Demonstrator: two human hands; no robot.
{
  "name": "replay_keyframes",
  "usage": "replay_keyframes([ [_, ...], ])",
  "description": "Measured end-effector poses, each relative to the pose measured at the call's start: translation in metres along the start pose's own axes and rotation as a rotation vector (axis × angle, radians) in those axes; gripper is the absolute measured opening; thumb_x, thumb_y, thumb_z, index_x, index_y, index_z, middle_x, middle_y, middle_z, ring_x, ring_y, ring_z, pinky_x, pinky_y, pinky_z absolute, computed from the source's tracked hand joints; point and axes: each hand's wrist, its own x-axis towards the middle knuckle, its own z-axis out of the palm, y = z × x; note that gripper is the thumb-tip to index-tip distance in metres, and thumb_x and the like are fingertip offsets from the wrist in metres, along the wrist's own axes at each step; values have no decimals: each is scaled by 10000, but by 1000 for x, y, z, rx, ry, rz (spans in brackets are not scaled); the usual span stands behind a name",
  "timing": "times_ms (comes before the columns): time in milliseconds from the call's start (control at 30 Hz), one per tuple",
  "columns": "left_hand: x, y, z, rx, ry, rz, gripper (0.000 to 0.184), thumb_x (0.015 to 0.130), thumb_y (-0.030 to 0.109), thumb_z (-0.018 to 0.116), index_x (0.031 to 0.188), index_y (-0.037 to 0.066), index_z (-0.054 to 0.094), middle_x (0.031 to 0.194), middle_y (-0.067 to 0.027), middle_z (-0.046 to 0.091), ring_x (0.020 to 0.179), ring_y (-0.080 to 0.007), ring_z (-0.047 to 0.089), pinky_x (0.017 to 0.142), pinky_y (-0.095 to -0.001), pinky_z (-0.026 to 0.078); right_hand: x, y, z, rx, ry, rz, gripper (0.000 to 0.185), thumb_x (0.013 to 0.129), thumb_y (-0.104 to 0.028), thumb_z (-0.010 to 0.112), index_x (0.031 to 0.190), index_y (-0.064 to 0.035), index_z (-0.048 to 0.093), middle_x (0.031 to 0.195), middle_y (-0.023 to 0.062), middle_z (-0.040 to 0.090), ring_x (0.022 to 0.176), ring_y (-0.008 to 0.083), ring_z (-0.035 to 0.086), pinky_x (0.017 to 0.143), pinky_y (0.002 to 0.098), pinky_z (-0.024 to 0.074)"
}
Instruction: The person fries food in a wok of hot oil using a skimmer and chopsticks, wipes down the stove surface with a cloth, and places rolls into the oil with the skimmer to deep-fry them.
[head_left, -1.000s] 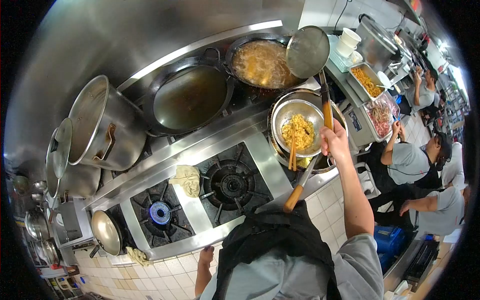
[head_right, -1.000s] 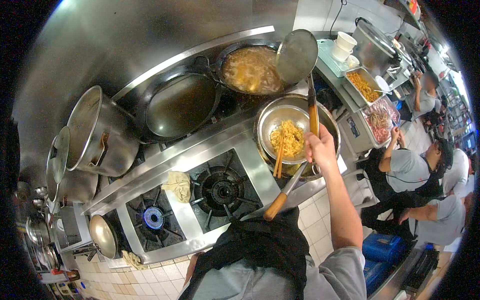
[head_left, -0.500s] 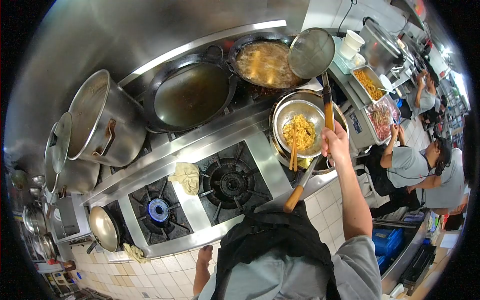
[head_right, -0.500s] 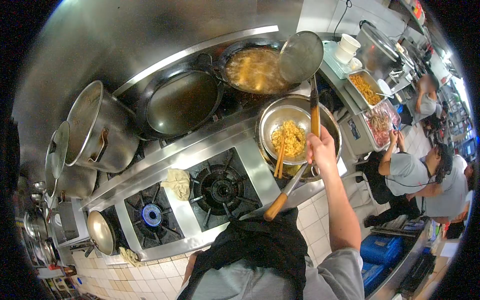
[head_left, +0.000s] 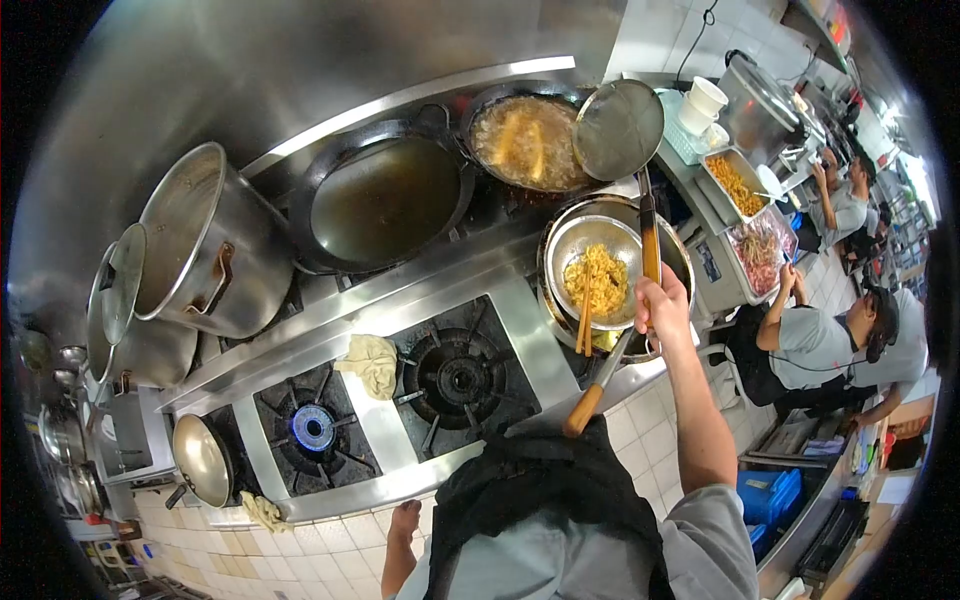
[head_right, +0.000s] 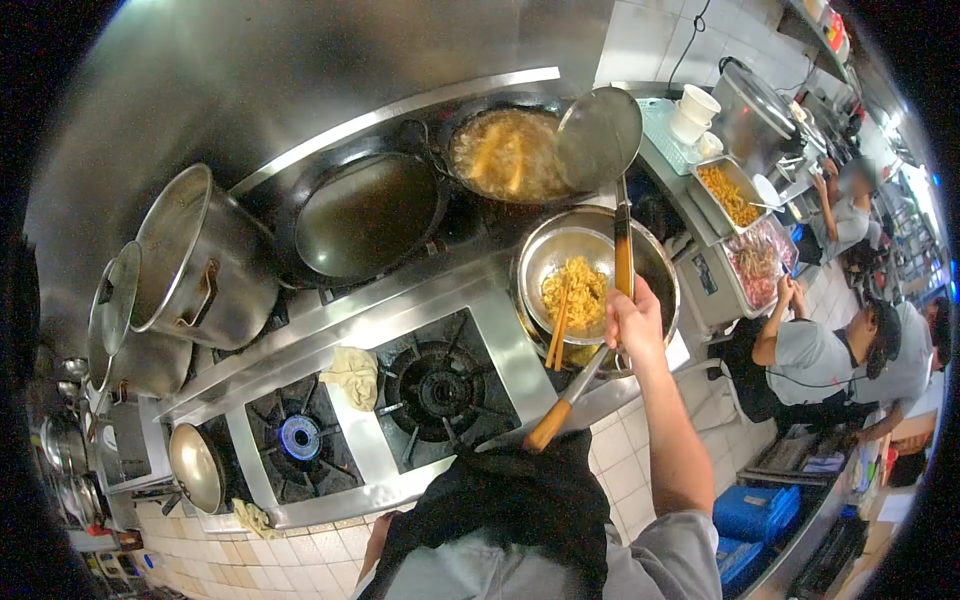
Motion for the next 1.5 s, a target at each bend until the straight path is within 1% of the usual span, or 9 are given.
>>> replay_keyframes([
  [167, 17, -19, 4, -173, -31, 19, 316, 900, 298, 615, 1011, 9, 680, 707, -9, 557, 581, -109, 489, 500, -289, 386, -3, 5, 2, 40, 12, 1, 150, 903, -30, 489, 1052, -45, 506, 724, -2, 486, 442, 59, 422, 334, 226, 362],
  [267, 21, -22, 4, -10, -46, 173, 256, 912, 283, 615, 964, 38, 669, 678, 7, 526, 552, -105, 462, 483, -292, 362, 1, 18, -3, 16, -20, 3, 171, 904, -32, 494, 1074, -45, 499, 721, 4, 489, 438, 67, 425, 333, 232, 366],
  [567, 23, -17, 4, -151, -36, 88, 253, 927, 226, 636, 1085, 31, 659, 749, 19, 544, 602, -88, 448, 536, -288, 386, -2, 19, 15, -1, -40, 62, 219, 896, -49, 511, 1112, -14, 520, 694, 24, 505, 422, 91, 443, 349, 267, 373],
  [633, 25, -20, 2, -178, -51, 36, 270, 926, 232, 637, 1099, 25, 656, 770, 14, 551, 618, -86, 449, 551, -285, 391, -1, 17, 19, -42, -35, 67, 118, 885, -56, 528, 998, -37, 502, 674, 14, 486, 428, 82, 432, 347, 250, 365],
  [867, 59, -69, 6, -318, -159, -102, 358, 925, 287, 641, 1160, 17, 654, 736, 12, 552, 582, -88, 464, 493, -282, 374, 14, 16, 28, -12, -78, 102, 90, 872, -62, 537, 950, -33, 504, 677, 16, 495, 440, 79, 426, 361, 253, 362],
  [967, 41, -54, 13, -131, -78, -44, 366, 915, 288, 639, 1167, 23, 658, 709, 15, 540, 558, -92, 468, 461, -279, 356, 17, 16, 34, 14, -47, 111, 81, 863, -60, 541, 930, -34, 502, 683, 14, 495, 454, 79, 434, 369, 254, 362],
  [1100, 62, -89, 22, -214, -19, -130, 373, 902, 290, 641, 1160, 21, 661, 710, 12, 543, 559, -94, 464, 467, -275, 361, 20, 23, 35, 40, -78, 102, 95, 859, -53, 543, 939, -34, 495, 702, 14, 499, 467, 78, 439, 375, 250, 363],
  [1267, 40, -53, 9, -154, -88, 9, 341, 902, 294, 646, 1131, 44, 671, 704, 11, 542, 564, -92, 464, 475, -270, 368, 18, 24, 31, 59, -91, 109, 104, 859, -45, 542, 950, -35, 492, 711, 15, 500, 463, 78, 432, 374, 250, 361],
  [1500, 44, -56, 14, -149, 13, -54, 314, 900, 304, 646, 1080, 49, 678, 687, 8, 535, 556, -92, 463, 471, -274, 367, 12, 21, 31, 81, -70, 116, 93, 863, -34, 540, 937, -41, 485, 707, 15, 498, 456, 80, 428, 367, 253, 354],
])
